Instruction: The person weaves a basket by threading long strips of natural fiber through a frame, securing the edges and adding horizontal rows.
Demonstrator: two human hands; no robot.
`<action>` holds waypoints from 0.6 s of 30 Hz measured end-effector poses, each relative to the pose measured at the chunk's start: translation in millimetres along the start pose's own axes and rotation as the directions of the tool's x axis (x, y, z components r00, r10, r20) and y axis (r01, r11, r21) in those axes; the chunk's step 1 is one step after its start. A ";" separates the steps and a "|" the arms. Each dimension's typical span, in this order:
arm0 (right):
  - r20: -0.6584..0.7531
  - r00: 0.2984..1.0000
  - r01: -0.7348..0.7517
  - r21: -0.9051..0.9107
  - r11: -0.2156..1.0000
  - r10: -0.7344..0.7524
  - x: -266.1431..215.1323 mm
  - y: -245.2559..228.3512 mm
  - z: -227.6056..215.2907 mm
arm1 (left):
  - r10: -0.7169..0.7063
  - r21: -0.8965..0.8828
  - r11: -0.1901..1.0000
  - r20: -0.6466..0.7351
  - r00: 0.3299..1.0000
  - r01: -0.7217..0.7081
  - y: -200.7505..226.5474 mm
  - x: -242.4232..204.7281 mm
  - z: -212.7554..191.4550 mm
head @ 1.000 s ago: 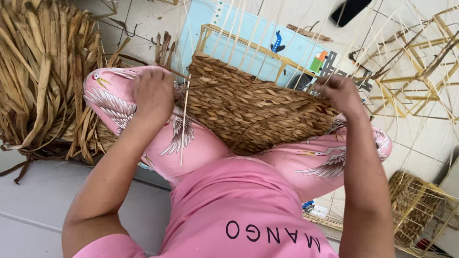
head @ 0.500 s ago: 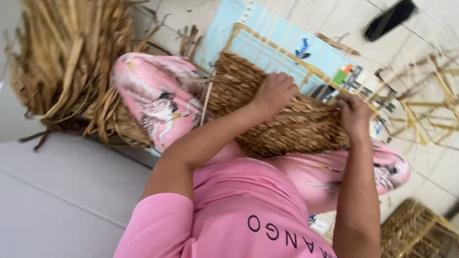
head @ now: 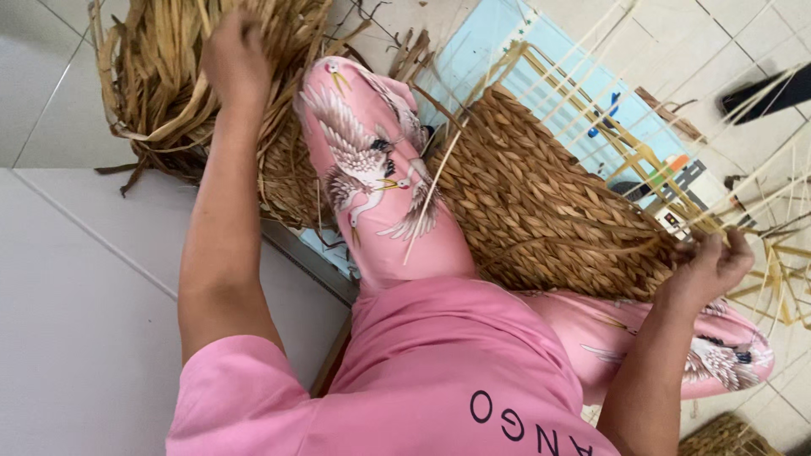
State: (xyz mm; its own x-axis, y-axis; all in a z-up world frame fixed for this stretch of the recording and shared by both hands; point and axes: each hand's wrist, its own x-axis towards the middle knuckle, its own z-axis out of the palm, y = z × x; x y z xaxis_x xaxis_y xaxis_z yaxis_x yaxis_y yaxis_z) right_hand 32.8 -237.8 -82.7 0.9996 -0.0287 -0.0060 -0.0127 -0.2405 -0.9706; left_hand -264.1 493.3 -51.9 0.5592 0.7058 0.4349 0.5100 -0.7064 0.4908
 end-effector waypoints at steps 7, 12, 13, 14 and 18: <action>0.095 0.995 -0.031 0.056 0.998 0.025 -18.8 -21.3 16.9 | -0.529 0.586 0.777 0.407 0.745 0.232 -110.9 -114.9 49.8; 0.168 0.986 0.008 -0.005 1.000 -0.007 -24.9 -42.8 31.9 | -0.528 0.706 0.698 0.398 0.750 0.117 -117.3 -146.7 63.4; 0.175 0.985 -0.006 0.001 1.000 0.006 -25.8 -45.0 37.4 | -0.528 0.707 0.698 0.397 0.751 0.117 -117.7 -147.9 63.1; 0.182 0.983 -0.021 0.006 1.000 0.019 -27.3 -47.2 42.1 | -0.512 0.664 0.734 0.403 0.758 0.143 -118.1 -147.2 61.7; 0.196 0.980 -0.042 -0.019 0.999 0.045 -36.9 -54.0 54.8 | -0.535 0.638 0.756 0.471 0.702 0.147 -105.0 -136.1 45.7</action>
State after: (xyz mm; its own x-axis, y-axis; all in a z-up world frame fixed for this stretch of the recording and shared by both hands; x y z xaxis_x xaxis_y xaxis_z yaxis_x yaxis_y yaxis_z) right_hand -1.9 -170.6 -43.2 0.9838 0.1508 -0.0965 -0.0552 -0.2576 -0.9647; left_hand -364.0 469.0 -197.1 0.4277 0.8480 -0.3129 0.8849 -0.4634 -0.0465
